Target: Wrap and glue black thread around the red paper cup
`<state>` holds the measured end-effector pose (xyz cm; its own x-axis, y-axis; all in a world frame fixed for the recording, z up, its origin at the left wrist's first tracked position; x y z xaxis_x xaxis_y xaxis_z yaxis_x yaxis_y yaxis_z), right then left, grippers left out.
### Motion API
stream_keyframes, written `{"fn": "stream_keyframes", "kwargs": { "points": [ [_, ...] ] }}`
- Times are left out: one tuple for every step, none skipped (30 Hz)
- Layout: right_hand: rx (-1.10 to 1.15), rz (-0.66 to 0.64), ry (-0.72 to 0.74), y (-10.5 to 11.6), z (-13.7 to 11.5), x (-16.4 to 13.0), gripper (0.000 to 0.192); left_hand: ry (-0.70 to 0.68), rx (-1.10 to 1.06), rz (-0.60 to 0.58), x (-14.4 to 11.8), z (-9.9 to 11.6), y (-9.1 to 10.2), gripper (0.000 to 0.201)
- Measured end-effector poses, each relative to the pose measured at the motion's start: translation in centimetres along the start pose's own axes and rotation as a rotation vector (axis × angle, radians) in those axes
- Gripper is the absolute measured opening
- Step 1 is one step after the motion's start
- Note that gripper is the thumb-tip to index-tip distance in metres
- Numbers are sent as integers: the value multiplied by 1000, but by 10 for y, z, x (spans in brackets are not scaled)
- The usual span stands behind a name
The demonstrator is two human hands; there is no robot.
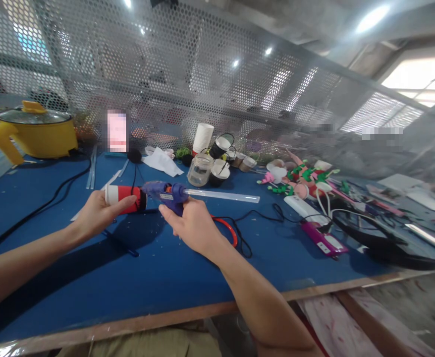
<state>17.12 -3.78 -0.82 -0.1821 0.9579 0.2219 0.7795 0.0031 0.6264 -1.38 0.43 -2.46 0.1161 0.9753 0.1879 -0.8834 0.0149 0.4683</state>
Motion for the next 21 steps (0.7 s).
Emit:
{"fn": "stream_keyframes", "kwargs": {
  "points": [
    [7, -1, 2, 0, 0, 0, 33, -14, 5, -4, 0, -1, 0, 25],
    [13, -3, 2, 0, 1, 1, 33, -26, 9, -9, 1, -3, -1, 26],
    [17, -5, 2, 0, 1, 1, 33, -35, 11, -14, 1, -4, -1, 26],
    [21, -7, 2, 0, 1, 1, 33, -43, 10, -17, 1, -5, -2, 27],
    [24, -9, 1, 0, 2, 1, 33, -48, 9, -21, 1, -6, -2, 27],
    [26, -12, -1, -1, 2, 1, 33, -52, 8, -23, 1, -6, -2, 27],
    [27, -13, -3, -1, 2, 1, 33, -53, 8, -26, 1, -6, -2, 26],
    [27, -13, -5, -1, 2, 1, 33, -53, 9, -26, 1, -6, -2, 26],
    [25, -12, -6, -2, 2, 1, 33, -51, 10, -24, 1, -6, -1, 25],
    [21, -11, -7, -2, 2, 1, 33, -45, 11, -22, 1, -5, -1, 25],
    [16, -9, -6, -2, 2, 1, 32, -38, 8, -21, 1, -4, 0, 25],
    [10, -8, -6, -2, 2, 1, 32, -32, 1, -19, 1, -3, 0, 24],
    [4, -7, -5, -2, 2, 1, 32, -24, -8, -21, 1, -2, 0, 24],
    [-3, -5, -5, -1, 1, 1, 32, -12, -19, -20, 1, -2, 0, 23],
    [-8, -2, -3, -1, 0, 0, 32, 2, -30, -20, 2, -1, 1, 23],
    [-12, -1, -1, -1, -1, 0, 32, 20, -44, -16, 2, -1, 1, 23],
    [-14, -1, -2, -1, -2, -1, 32, 41, -61, -12, 3, -2, 1, 24],
    [-16, -2, -4, -1, -3, -1, 32, 61, -79, -7, 3, -2, 1, 24],
    [-17, -3, -5, -1, -4, -2, 31, 77, -97, -2, 4, -4, 1, 24],
    [-18, -5, -7, -1, -5, -2, 31, 89, -112, 2, 5, -5, 1, 25],
    [-19, -9, -7, -1, -6, -3, 31, 97, -123, 4, 6, -7, 1, 25]
  ]
}}
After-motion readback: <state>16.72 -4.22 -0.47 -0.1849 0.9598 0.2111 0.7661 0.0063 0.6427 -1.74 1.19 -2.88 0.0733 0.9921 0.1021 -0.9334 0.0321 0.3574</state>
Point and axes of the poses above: each hand's wrist, its own x-axis towards the middle knuckle, its own y-axis out of the back of the hand, z = x × y, the point moved 1 cm from there along x, towards the middle knuckle, and after that the axes turned 4 degrees about x, right-handed, at the moved point
